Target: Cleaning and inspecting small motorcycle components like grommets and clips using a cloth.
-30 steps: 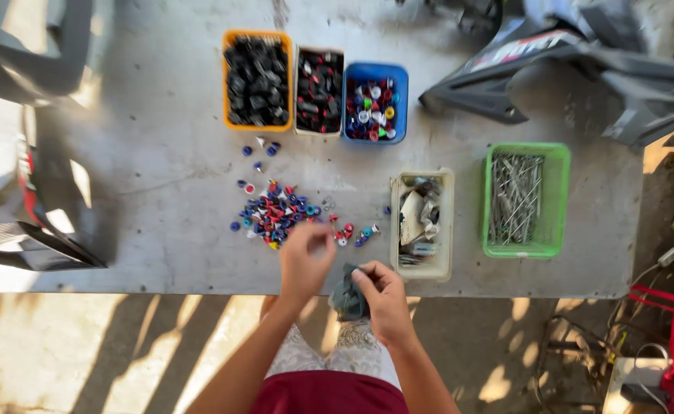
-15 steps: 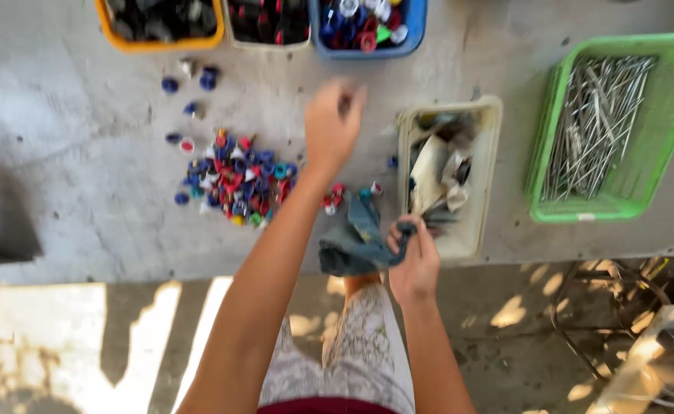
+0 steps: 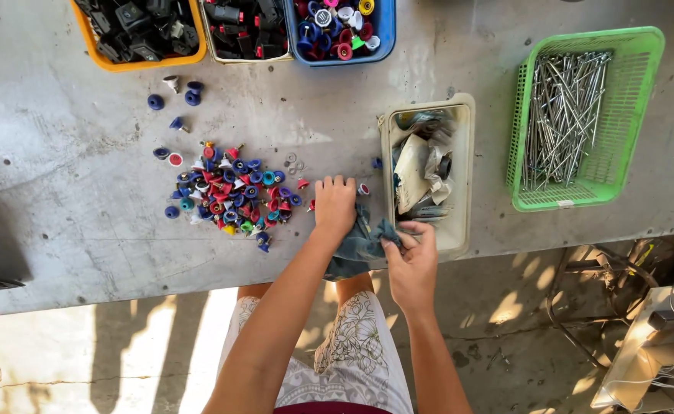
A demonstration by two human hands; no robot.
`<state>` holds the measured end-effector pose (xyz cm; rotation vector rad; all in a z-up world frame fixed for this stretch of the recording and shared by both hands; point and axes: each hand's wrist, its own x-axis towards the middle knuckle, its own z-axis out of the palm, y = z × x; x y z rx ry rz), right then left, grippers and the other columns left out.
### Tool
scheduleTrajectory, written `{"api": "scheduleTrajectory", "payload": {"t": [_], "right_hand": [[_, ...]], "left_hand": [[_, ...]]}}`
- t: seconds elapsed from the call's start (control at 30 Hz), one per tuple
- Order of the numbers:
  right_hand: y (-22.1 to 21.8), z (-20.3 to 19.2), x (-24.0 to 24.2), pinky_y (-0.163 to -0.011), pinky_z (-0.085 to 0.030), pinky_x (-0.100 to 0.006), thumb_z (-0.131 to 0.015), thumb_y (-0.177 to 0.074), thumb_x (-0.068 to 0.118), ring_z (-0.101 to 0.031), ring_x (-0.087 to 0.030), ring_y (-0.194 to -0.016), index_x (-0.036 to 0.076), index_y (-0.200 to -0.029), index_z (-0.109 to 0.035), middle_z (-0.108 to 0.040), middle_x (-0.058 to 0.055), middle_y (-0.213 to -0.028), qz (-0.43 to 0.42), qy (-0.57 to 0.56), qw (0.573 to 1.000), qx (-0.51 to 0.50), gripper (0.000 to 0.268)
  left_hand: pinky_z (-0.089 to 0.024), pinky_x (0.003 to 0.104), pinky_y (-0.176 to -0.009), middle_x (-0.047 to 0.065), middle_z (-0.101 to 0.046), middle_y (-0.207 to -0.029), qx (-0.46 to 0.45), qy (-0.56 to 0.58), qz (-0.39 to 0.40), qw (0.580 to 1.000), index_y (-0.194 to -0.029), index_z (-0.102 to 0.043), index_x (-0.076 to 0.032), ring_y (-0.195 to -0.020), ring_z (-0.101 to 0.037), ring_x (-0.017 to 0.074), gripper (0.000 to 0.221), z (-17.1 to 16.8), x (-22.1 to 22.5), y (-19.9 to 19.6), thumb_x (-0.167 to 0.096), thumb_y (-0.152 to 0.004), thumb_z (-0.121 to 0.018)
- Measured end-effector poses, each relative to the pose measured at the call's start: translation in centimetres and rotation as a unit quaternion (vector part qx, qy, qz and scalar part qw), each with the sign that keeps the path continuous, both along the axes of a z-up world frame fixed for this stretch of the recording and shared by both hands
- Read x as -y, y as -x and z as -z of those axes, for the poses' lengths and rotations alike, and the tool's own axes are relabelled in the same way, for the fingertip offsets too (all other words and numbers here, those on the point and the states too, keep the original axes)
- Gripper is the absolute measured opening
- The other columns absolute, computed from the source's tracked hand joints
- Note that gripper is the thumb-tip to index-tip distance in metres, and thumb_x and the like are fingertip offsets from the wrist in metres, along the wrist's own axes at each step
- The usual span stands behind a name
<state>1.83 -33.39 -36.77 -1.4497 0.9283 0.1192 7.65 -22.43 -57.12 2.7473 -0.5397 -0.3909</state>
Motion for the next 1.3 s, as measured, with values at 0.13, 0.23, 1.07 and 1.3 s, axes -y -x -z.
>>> {"api": "scheduleTrajectory", "payload": {"t": [0.13,0.23,1.07,1.3], "right_hand": [[1.9,-0.4,0.1,-0.075,-0.06,-0.031,-0.066,-0.094,-0.009,-0.065,-0.01,-0.08,-0.004,-0.108,-0.059,-0.076,-0.016,-0.094,0.018,0.025,0.999,0.042,0.017],[3.2,-1.5,-0.4,-0.064,-0.057,-0.028,-0.067,-0.095,-0.008,-0.066,-0.011,-0.072,-0.008,-0.105,-0.065,-0.073,-0.015,-0.087,0.083,0.023,0.989,0.121,0.01],[4.9,-4.0,-3.2,-0.08,-0.062,-0.031,-0.068,-0.09,-0.012,-0.072,-0.016,-0.091,-0.013,-0.12,-0.068,-0.069,-0.016,-0.103,0.036,0.011,0.991,0.125,0.03],[4.0,-5.3,-3.0,-0.078,-0.061,-0.032,-0.07,-0.093,-0.008,-0.067,-0.014,-0.091,-0.011,-0.118,-0.068,-0.071,-0.017,-0.099,0.001,0.103,0.988,0.111,0.025]], "left_hand": [[-0.044,0.04,-0.077,0.009,-0.062,-0.084,0.005,0.006,-0.037,0.999,-0.09,-0.068,-0.01,-0.082,-0.062,0.0315,0.019,-0.7,-2.1,-0.7,-0.011,-0.073,-0.077],[-0.046,0.042,-0.087,0.009,-0.065,-0.101,-0.017,-0.018,-0.033,0.999,-0.101,-0.069,-0.013,-0.097,-0.062,0.0308,0.038,-3.4,-4.3,-1.4,-0.025,-0.071,-0.089],[-0.044,0.045,-0.078,0.009,-0.058,-0.088,0.127,0.028,0.124,0.984,-0.089,-0.068,-0.016,-0.081,-0.06,0.0314,0.024,0.3,-6.9,-1.1,-0.028,-0.073,-0.081],[-0.054,0.033,-0.067,0.003,-0.072,-0.075,-0.186,0.327,-0.252,0.892,-0.091,-0.08,-0.018,-0.072,-0.073,0.0246,0.014,-5.5,-5.6,-2.5,-0.028,-0.082,-0.084]]}}
